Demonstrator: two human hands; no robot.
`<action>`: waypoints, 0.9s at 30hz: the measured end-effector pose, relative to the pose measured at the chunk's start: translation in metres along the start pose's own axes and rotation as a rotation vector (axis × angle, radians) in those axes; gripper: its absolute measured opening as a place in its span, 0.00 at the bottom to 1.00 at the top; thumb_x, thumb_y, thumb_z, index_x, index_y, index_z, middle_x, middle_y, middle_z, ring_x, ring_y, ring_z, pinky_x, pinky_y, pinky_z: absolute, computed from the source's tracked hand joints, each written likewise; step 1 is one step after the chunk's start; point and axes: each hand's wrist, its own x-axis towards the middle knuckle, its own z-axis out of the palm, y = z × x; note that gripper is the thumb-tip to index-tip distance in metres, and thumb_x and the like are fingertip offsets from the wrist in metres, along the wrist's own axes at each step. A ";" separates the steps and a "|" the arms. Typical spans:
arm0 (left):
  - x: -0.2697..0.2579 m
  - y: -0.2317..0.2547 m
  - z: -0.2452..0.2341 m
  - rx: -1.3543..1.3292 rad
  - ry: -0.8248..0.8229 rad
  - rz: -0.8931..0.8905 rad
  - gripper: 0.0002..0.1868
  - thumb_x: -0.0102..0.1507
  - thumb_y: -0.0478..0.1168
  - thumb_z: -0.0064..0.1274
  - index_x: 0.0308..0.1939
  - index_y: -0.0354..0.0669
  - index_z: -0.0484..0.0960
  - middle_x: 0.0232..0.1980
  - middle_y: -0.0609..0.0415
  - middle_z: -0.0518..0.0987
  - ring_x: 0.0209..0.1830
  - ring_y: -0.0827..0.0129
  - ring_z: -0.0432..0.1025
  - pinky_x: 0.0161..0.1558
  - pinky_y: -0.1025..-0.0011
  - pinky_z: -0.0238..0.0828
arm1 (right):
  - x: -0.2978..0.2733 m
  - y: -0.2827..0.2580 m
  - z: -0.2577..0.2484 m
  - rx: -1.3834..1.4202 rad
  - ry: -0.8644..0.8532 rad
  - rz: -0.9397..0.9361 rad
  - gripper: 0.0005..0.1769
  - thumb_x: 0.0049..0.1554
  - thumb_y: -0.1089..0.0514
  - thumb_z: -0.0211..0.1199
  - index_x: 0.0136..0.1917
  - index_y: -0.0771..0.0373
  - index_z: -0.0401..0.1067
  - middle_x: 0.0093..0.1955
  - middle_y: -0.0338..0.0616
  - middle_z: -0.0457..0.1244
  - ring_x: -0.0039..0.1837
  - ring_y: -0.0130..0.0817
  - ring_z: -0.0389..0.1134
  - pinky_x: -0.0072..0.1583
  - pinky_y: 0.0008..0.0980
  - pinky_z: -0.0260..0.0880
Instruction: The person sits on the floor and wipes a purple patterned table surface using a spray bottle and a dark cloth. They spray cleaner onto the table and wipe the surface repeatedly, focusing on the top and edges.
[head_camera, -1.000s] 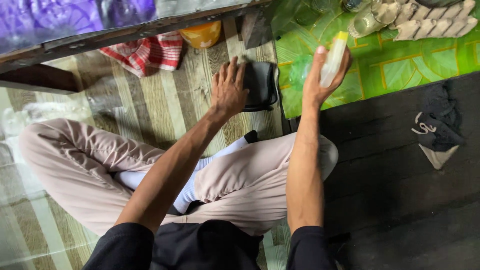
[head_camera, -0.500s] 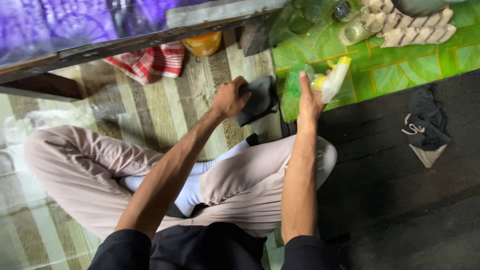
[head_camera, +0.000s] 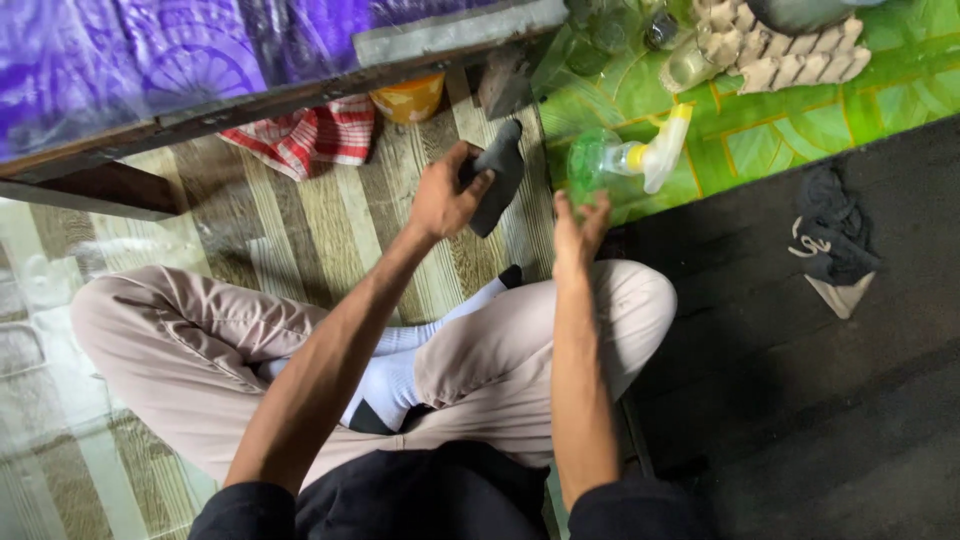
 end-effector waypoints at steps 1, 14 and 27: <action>-0.002 0.006 -0.002 0.004 0.009 0.005 0.17 0.64 0.48 0.56 0.55 0.51 0.78 0.48 0.38 0.82 0.54 0.37 0.76 0.53 0.43 0.70 | -0.035 -0.043 0.001 0.007 -0.006 -0.007 0.48 0.55 0.41 0.78 0.78 0.57 0.55 0.64 0.57 0.57 0.69 0.53 0.61 0.62 0.54 0.70; -0.016 0.100 -0.059 0.172 -0.074 0.336 0.18 0.61 0.41 0.57 0.55 0.47 0.81 0.44 0.40 0.85 0.47 0.38 0.78 0.50 0.42 0.74 | -0.098 -0.194 0.061 0.489 -0.352 0.006 0.44 0.55 0.36 0.74 0.74 0.56 0.61 0.69 0.58 0.58 0.69 0.48 0.62 0.66 0.50 0.68; 0.128 0.113 -0.098 0.828 -0.003 0.795 0.20 0.71 0.46 0.46 0.67 0.57 0.79 0.42 0.47 0.86 0.26 0.47 0.76 0.18 0.51 0.64 | -0.044 -0.217 0.119 0.403 0.254 -0.504 0.24 0.63 0.45 0.58 0.66 0.55 0.58 0.65 0.57 0.60 0.61 0.49 0.67 0.56 0.44 0.75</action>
